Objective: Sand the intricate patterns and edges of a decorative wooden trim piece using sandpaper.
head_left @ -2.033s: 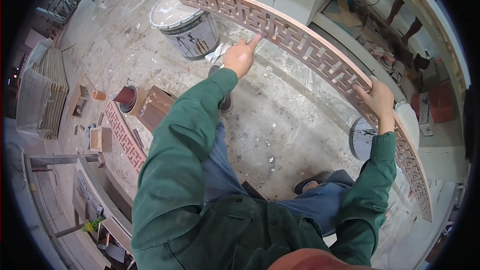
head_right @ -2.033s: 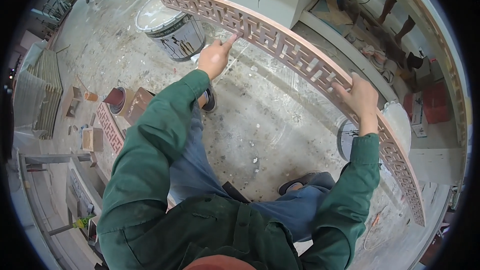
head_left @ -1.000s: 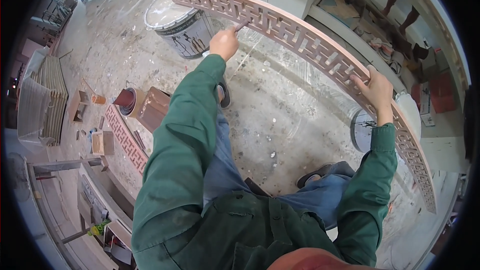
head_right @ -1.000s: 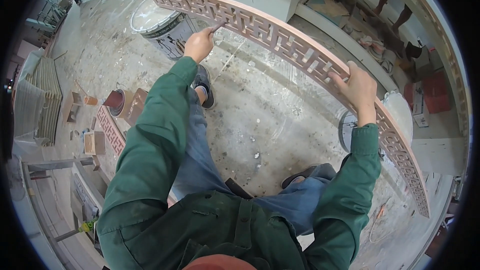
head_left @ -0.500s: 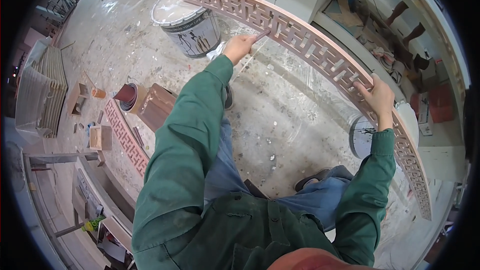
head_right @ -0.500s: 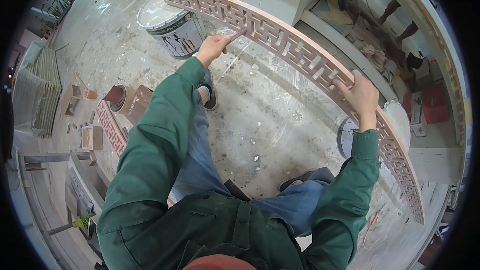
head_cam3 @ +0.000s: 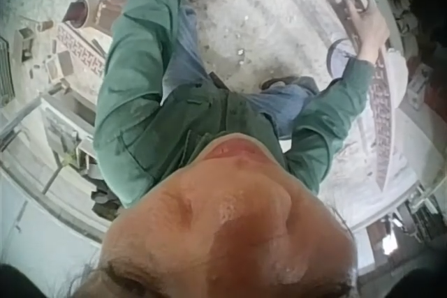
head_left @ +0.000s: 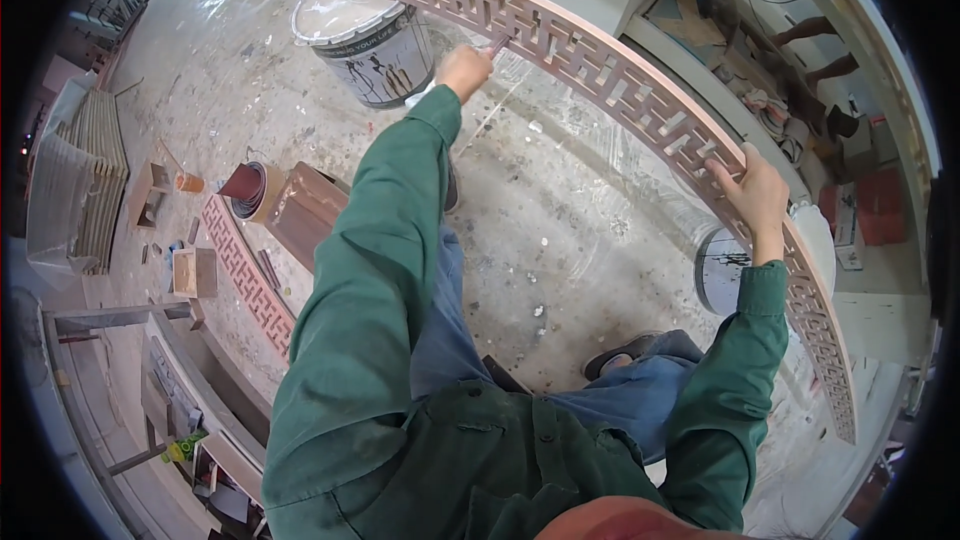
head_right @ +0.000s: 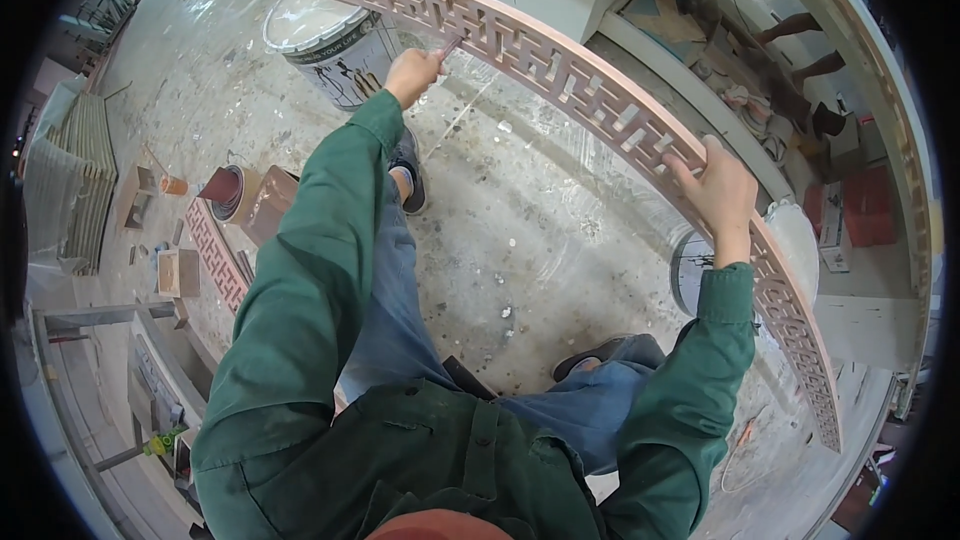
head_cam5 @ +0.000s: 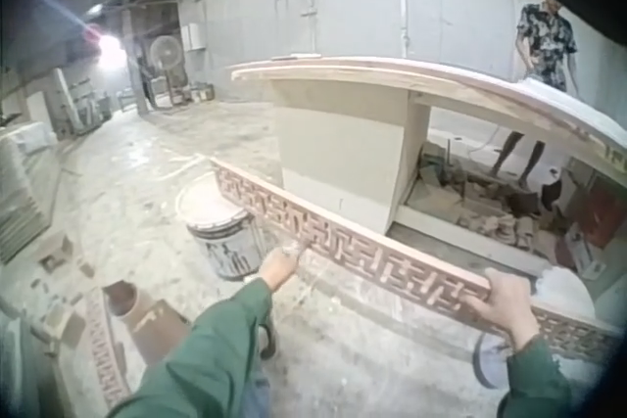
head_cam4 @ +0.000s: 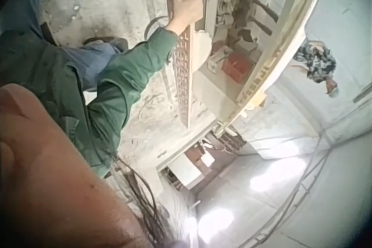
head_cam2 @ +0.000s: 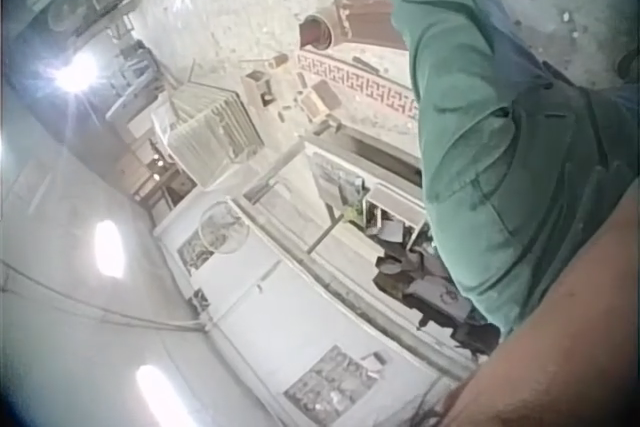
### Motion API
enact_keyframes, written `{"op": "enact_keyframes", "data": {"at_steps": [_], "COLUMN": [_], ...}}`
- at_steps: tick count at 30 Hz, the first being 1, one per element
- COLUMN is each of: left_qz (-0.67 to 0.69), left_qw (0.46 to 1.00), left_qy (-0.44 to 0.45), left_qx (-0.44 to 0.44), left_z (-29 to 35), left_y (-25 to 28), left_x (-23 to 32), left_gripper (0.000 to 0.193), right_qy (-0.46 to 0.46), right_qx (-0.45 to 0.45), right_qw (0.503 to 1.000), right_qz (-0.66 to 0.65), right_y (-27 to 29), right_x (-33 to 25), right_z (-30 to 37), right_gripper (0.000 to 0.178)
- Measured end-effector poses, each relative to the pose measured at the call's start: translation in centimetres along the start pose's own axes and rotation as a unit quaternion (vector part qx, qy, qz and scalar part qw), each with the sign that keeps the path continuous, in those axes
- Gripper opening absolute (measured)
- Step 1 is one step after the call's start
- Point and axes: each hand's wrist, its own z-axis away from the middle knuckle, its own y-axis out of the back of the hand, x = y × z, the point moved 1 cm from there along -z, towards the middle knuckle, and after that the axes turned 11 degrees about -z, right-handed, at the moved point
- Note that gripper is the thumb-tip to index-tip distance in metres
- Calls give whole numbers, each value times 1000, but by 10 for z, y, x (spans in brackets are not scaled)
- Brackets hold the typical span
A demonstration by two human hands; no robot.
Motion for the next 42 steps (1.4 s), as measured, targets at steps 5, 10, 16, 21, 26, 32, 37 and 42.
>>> {"op": "enact_keyframes", "data": {"at_steps": [5,10,16,21,26,32,37,42], "left_qz": [-40,-41,-121,-123,-171,-175,-193,-138], "left_qw": [997,999,990,992,980,981,974,975], "left_qy": [-68,-34,-74,-31,-88,-66,-75,-157], "left_qx": [-18,-10,-11,-7,53,58,96,75], "left_z": [16,-8,22,2,22,6,7,17], "left_y": [-30,-4,-19,7,-8,8,1,-18], "left_x": [21,6,33,22,30,17,17,23], "left_gripper": [44,51,50,48,48,45,46,49], "right_qy": [18,27,25,16,4,33,18,24], "right_qx": [9,20,15,7,0,15,3,12], "right_qw": [1000,999,1000,1000,1000,999,1000,1000], "right_qz": [-7,7,5,-4,-11,19,-5,2], "right_y": [-1,-3,-4,-5,0,-7,-4,-2], "right_x": [13,13,12,11,4,14,2,13], "right_z": [2,0,-2,-3,-4,-3,-2,-3], "right_gripper": [46,46,48,48,47,46,46,45]}}
